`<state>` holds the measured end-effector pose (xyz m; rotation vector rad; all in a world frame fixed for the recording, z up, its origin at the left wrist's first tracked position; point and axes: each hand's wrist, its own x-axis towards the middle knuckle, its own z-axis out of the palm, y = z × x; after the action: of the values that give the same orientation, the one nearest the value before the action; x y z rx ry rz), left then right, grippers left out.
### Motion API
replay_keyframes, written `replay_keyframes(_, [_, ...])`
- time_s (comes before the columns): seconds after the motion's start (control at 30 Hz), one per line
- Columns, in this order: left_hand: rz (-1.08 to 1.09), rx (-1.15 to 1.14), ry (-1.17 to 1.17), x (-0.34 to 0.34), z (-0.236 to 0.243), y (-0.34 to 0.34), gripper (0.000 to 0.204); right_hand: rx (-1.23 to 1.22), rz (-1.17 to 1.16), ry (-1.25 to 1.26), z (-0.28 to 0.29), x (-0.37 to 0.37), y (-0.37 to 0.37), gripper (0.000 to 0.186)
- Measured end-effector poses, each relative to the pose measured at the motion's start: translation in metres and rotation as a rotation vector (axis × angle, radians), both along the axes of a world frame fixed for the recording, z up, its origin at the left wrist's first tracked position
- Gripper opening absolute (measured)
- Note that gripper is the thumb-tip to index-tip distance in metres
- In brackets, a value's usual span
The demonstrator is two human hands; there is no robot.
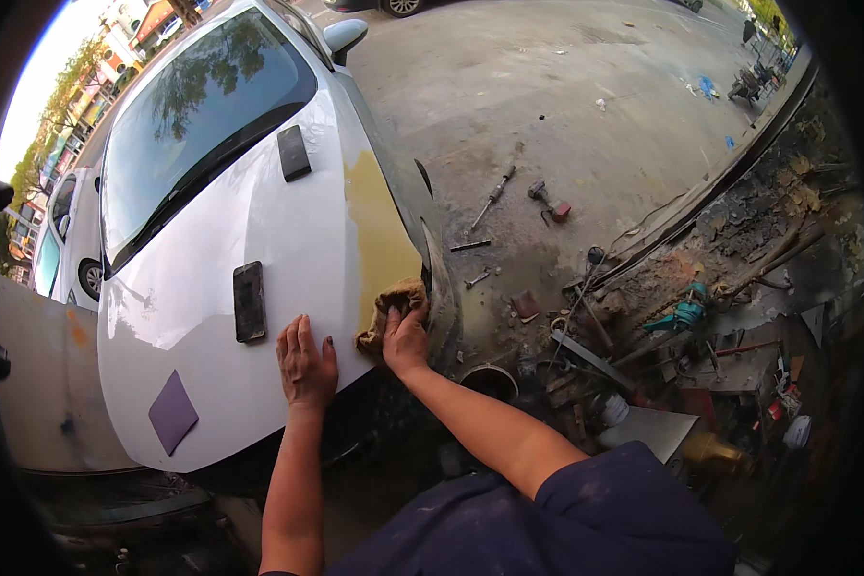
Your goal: The person sands a section of a white car hood using a purple sanding block, then wipes the area with a cloth. They walk into the workshop, pick up a white wipe, and clean the hood again. The person retrieves a small tube and applies a substance to a sanding block before returning to the hood to continue sanding.
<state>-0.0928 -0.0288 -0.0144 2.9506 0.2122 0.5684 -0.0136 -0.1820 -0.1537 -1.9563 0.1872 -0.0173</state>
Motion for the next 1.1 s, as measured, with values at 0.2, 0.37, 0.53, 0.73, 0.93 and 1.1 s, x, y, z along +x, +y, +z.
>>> replay_keyframes(0.2, [-0.012, 0.003, -0.024, -0.001, -0.004, 0.001, 0.059, -0.009, 0.515, 0.287, 0.009, -0.076, -0.039, 0.052])
replay_keyframes(0.37, [-0.064, -0.078, -0.068, -0.007, 0.002, -0.008, 0.057, 0.086, 0.689, 0.345, 0.007, -0.079, -0.103, 0.049])
replay_keyframes(0.53, [-0.231, -0.079, 0.015, -0.031, 0.004, -0.089, 0.055, 0.067, 0.762, 0.404, -0.051, -0.078, -0.162, 0.055])
replay_keyframes(0.73, [-0.102, -0.022, 0.161, 0.031, -0.002, -0.137, 0.061, -0.223, 1.226, 0.730, -0.123, -0.086, -0.232, 0.074])
replay_keyframes(0.93, [0.060, 0.193, 0.289, 0.089, -0.004, -0.122, 0.067, -0.284, 0.846, 0.722, -0.165, -0.006, -0.363, 0.049])
replay_keyframes(1.1, [0.221, 0.271, 0.429, 0.104, 0.010, -0.151, 0.066, -0.283, 0.172, 0.919, -0.164, 0.084, -0.540, 0.038])
